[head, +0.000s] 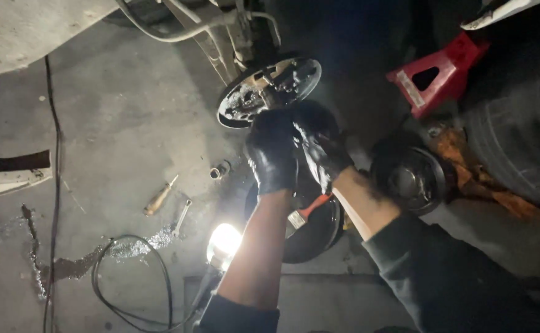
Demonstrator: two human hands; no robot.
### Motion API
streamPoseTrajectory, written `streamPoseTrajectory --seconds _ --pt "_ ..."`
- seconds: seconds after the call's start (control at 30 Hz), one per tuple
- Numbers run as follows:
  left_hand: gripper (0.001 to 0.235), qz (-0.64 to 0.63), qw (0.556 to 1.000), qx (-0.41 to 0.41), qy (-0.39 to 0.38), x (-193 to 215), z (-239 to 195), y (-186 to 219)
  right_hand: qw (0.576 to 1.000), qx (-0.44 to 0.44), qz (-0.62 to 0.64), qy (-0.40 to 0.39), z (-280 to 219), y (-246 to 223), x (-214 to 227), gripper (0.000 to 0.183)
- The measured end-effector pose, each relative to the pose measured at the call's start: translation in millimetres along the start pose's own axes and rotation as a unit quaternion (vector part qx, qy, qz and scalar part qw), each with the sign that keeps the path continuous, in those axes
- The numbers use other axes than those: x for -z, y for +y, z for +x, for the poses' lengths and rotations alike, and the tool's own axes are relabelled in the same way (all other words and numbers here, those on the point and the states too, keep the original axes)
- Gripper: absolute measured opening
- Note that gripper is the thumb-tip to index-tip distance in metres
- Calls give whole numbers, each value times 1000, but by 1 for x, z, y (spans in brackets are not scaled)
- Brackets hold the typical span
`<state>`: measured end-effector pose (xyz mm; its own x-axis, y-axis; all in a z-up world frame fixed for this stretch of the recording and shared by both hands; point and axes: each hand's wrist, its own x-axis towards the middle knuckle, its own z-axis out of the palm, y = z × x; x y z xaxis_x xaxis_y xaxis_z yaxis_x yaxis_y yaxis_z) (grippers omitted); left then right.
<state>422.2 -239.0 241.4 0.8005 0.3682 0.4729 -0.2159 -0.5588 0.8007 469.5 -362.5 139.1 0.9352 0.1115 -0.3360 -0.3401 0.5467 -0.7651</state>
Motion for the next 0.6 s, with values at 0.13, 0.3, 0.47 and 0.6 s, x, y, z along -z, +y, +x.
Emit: streamPoseTrajectory --seconds 0.13,0.3,0.47,0.6 --pt "23 -69 990 116 -34 28 -41 31 995 0 -68 -76 -33 12 42 21" --pt "43 8 991 79 -107 21 -131 5 978 -59 -202 -7 -119 4 63 26" --pt "41 -93 927 324 -166 24 -213 -17 972 -124 -160 122 -171 37 190 25" --pt "28 -194 887 401 -123 23 -289 -49 776 57 -611 148 -194 78 333 24"
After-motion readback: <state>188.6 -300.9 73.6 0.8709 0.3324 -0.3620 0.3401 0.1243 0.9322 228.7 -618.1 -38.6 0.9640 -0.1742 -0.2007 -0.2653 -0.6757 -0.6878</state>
